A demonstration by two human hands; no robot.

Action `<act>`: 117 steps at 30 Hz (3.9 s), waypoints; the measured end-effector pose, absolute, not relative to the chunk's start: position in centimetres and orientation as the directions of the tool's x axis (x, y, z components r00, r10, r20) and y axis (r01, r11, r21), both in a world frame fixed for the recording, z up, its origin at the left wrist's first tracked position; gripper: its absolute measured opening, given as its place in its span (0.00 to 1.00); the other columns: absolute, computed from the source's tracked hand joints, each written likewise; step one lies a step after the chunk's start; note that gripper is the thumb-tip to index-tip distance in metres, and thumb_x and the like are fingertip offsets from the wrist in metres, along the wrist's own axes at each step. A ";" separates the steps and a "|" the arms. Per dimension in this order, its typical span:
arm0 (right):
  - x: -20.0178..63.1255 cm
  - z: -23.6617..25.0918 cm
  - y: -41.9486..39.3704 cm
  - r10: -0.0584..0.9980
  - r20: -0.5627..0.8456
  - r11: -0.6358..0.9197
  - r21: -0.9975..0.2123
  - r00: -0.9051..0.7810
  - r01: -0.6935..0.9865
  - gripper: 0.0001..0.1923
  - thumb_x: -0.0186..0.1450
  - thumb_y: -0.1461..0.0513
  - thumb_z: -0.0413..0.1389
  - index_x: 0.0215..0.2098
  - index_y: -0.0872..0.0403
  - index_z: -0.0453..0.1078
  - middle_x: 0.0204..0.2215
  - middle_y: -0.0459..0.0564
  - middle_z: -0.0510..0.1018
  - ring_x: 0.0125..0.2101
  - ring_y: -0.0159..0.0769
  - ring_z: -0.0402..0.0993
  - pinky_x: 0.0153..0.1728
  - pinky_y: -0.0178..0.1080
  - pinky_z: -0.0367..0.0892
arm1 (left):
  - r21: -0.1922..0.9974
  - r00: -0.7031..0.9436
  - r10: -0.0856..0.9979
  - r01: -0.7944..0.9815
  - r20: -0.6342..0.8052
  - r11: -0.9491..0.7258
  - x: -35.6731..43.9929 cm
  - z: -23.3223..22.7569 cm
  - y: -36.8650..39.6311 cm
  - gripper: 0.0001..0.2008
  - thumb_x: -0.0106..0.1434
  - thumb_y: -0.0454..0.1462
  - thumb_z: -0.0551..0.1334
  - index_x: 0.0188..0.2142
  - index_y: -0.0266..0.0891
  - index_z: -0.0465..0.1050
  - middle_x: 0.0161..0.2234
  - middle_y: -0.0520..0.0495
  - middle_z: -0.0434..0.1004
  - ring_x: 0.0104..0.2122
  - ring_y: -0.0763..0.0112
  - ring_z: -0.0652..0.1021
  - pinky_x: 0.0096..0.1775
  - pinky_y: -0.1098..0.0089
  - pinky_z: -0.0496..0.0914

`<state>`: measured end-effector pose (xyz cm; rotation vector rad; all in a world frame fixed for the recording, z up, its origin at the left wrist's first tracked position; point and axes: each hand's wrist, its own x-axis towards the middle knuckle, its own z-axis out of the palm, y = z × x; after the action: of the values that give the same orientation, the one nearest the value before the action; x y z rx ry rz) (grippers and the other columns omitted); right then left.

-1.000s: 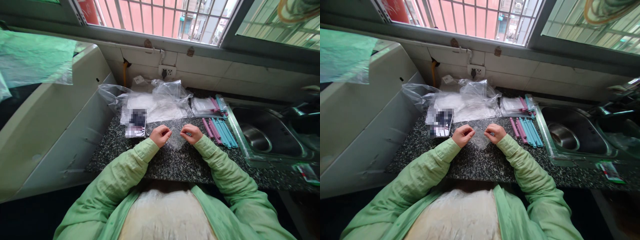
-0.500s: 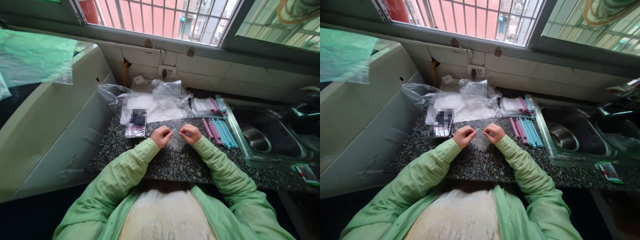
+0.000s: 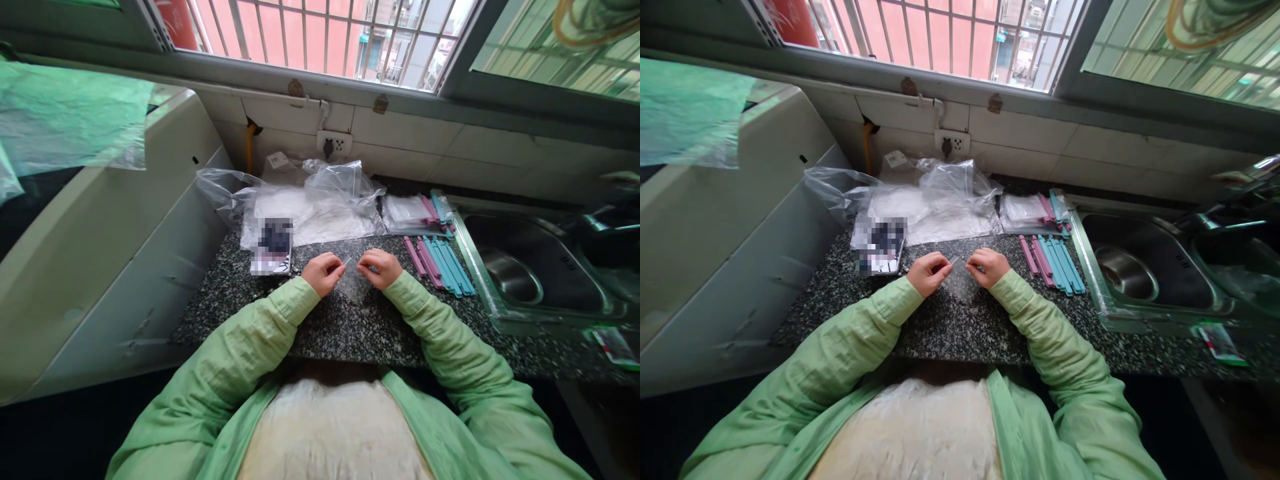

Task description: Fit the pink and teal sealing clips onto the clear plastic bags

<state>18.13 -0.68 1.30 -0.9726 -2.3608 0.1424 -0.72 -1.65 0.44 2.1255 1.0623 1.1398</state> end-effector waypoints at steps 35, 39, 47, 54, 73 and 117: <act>18.0 1.8 -0.8 0.743 0.559 0.660 -0.523 -0.368 0.539 0.09 0.58 0.63 0.51 0.20 0.54 0.63 0.18 0.47 0.69 0.21 0.29 0.62 0.24 0.34 0.61 | 0.733 0.347 0.823 0.383 0.450 -0.562 -0.9 0.4 -1.5 0.10 0.55 0.36 0.55 0.20 0.35 0.65 0.18 0.53 0.61 0.19 0.79 0.62 0.22 0.76 0.58; 18.1 1.7 -0.7 0.755 0.549 0.649 -0.547 -0.359 0.529 0.09 0.58 0.62 0.51 0.20 0.54 0.64 0.18 0.47 0.69 0.21 0.29 0.63 0.23 0.34 0.61 | 0.743 0.317 0.831 0.378 0.456 -0.552 -1.0 0.6 -1.5 0.10 0.55 0.36 0.55 0.20 0.35 0.65 0.18 0.53 0.62 0.19 0.79 0.63 0.23 0.76 0.59; 18.4 1.6 -0.4 0.784 0.527 0.615 -0.583 -0.329 0.532 0.09 0.57 0.62 0.51 0.20 0.54 0.64 0.18 0.46 0.68 0.21 0.29 0.62 0.23 0.34 0.61 | 0.770 0.285 0.851 0.368 0.441 -0.522 -1.2 0.7 -1.3 0.09 0.55 0.36 0.55 0.20 0.36 0.65 0.18 0.53 0.62 0.20 0.78 0.63 0.24 0.75 0.59; 18.2 1.7 -0.7 0.844 0.451 0.537 -0.689 -0.291 0.487 0.08 0.58 0.60 0.51 0.23 0.56 0.66 0.20 0.47 0.70 0.22 0.29 0.64 0.24 0.33 0.62 | 0.768 0.383 0.831 0.351 0.404 -0.536 -0.9 0.6 -1.4 0.10 0.55 0.36 0.55 0.20 0.35 0.65 0.18 0.53 0.62 0.20 0.79 0.63 0.24 0.76 0.59; 18.2 1.7 -0.5 0.682 0.565 0.726 -0.450 -0.463 0.520 0.08 0.56 0.64 0.52 0.19 0.54 0.64 0.19 0.48 0.71 0.23 0.32 0.66 0.27 0.37 0.63 | 0.867 0.278 0.904 0.293 0.325 -0.402 -0.9 0.7 -1.5 0.08 0.53 0.37 0.56 0.22 0.35 0.66 0.19 0.53 0.63 0.19 0.79 0.63 0.22 0.76 0.59; 18.0 2.0 -1.0 0.677 0.556 0.735 -0.488 -0.481 0.471 0.08 0.58 0.63 0.52 0.21 0.54 0.65 0.20 0.48 0.71 0.24 0.32 0.66 0.28 0.37 0.64 | 0.869 0.280 0.901 0.281 0.332 -0.408 -0.9 0.6 -1.5 0.07 0.53 0.37 0.57 0.22 0.35 0.67 0.19 0.52 0.64 0.20 0.79 0.64 0.22 0.76 0.60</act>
<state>17.95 -0.97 2.03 -0.8616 -2.1691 0.3457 -0.89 -1.46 0.56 1.8521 1.0643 1.1264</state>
